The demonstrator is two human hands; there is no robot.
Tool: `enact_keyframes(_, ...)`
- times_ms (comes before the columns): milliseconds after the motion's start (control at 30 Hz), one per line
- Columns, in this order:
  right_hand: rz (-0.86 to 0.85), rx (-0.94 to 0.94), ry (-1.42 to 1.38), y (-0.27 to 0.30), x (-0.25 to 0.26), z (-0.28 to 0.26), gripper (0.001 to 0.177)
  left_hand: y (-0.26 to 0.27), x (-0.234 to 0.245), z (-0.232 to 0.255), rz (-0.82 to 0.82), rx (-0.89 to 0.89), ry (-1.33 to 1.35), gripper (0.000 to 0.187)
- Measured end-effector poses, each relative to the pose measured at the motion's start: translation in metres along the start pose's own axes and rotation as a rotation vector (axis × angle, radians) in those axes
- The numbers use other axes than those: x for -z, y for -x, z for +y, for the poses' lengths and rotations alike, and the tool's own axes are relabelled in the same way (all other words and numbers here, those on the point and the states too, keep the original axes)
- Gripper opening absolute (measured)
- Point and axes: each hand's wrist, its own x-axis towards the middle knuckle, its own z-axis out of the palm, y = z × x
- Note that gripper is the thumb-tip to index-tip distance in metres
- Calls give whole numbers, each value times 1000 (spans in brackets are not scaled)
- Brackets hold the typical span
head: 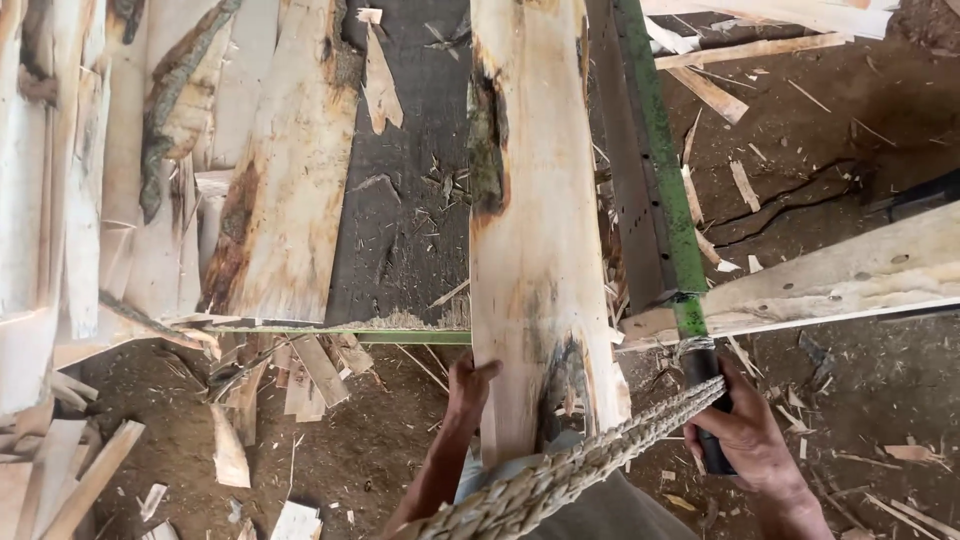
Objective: The person is using a manual lever-action cutter to slice thin strips of wood in a workshop.
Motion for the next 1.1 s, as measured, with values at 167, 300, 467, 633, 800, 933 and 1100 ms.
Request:
enact_keyframes(167, -34, 8, 27, 6, 1, -22, 42, -10, -12, 20, 0, -38, -22, 42)
enact_keyframes(300, -73, 170, 162, -4, -10, 6, 34, -19, -16, 27, 42, 22, -131, 38)
enact_keyframes(467, 122, -221, 332, -35, -32, 66, 49, -38, -19, 11, 11, -43, -61, 35)
enact_keyframes(633, 101, -283, 395, -16, -31, -1, 57, -67, -39, 40, 34, -66, -111, 17)
enact_keyframes(800, 34, -236, 435, -9, -16, -34, 31, -154, -47, 72, 89, -94, -300, 12)
enact_keyframes(933, 27, -201, 620, -16, -16, 15, 28, -199, -44, 77, 44, -192, -189, 22)
enact_keyframes(1100, -23, -38, 962, -26, -12, 38, 27, -238, -42, 61, 43, -202, -159, 26)
